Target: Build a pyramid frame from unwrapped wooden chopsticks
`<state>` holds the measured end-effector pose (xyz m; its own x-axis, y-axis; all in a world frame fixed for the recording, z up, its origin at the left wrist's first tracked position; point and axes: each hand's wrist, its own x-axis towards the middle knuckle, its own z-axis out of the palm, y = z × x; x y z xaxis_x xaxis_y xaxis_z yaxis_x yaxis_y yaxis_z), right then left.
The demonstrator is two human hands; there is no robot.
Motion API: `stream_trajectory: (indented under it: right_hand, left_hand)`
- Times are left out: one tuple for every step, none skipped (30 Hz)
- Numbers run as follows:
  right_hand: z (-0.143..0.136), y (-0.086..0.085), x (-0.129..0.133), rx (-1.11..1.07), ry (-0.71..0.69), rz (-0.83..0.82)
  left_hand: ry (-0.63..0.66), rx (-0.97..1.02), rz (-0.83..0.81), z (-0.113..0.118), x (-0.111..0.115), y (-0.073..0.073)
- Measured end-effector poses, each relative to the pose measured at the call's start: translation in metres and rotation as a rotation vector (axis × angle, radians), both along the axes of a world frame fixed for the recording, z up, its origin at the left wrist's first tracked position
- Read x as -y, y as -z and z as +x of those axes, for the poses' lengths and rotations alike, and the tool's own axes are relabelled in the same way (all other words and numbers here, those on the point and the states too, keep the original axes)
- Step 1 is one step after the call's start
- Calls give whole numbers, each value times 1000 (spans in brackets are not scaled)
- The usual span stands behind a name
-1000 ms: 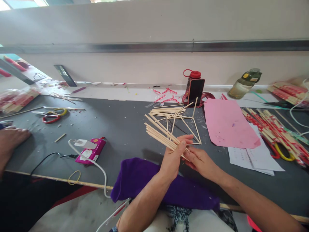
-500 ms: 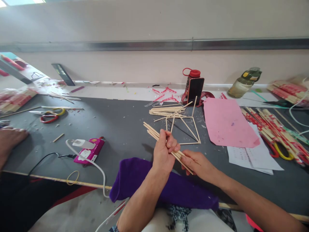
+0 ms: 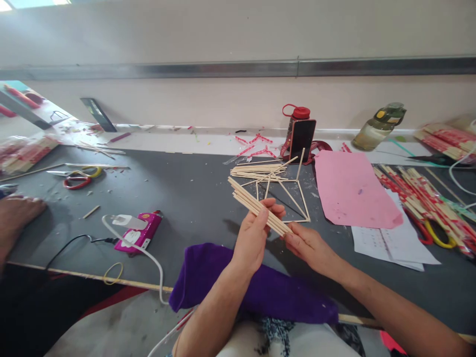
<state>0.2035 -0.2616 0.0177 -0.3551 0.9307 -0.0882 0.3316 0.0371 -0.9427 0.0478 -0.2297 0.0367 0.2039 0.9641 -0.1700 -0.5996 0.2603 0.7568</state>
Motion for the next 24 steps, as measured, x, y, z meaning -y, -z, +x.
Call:
stream_trajectory:
  right_hand:
    - [3,-1,-1,-2,-4,-8]
    - [5,-1,-3,-6,-10,-22]
    - [7,-2,-3,-14,-19,-41]
    - [8,-2,-4,-26,-27,-60]
    - [7,-3,-4,-43,-32,-79]
    - [6,-3,-3,-64,-33,-100]
    - [4,-4,-3,-90,-28,-126]
    - [1,-4,-2,-125,-12,-157]
    - [-2,-5,-2,-177,25,-191]
    - [-6,-5,-2,-249,88,-221]
    - [-8,-5,-2,-341,178,-236]
    - [-11,-5,-3,-448,286,-229]
    - [-13,-5,-4,-558,396,-203]
    - [-15,-5,-5,-660,490,-166]
    - [-18,-4,-6,-740,564,-126]
    - [-20,-4,-8,-795,612,-85]
    - [-23,-3,-9,-828,641,-50]
    - [-25,-3,-10,-845,656,-22]
    - [-28,-2,-11,-853,665,2]
    - [-30,-2,-12,-851,665,20]
    - [-30,-2,-12,-836,657,30]
    - [-30,-2,-12,-799,639,33]
    - [-28,-2,-12,-733,614,36]
    - [-26,-3,-11,-639,577,38]
  left_hand:
    - [17,-44,13,-1,0,1]
    - [33,-80,25,0,0,1]
    - [40,-97,34,1,0,1]
    - [37,-88,35,3,-1,0]
    - [22,-53,27,5,-2,-2]
    - [0,5,11,8,-3,-4]
    - [-31,77,-8,10,-5,-7]
    - [-60,149,-22,12,-8,-11]
    - [-86,211,-30,13,-12,-15]
    - [-114,260,-30,13,-16,-18]
    - [-144,297,-26,12,-20,-21]
    - [-178,324,-22,11,-23,-24]
    - [-212,344,-18,10,-27,-25]
    - [-241,357,-16,9,-29,-26]
    - [-262,365,-15,10,-29,-26]
    - [-273,368,-13,12,-28,-25]
    - [-271,365,-11,15,-25,-24]
    - [-256,360,-11,21,-20,-23]
    - [-232,354,-12,27,-15,-22]
    - [-197,349,-18,33,-9,-21]
    - [-163,352,-31,38,-3,-19]
    - [-141,357,-37,42,1,-19]
    - [-127,360,-43,44,4,-18]
    - [-120,361,-44,44,6,-18]
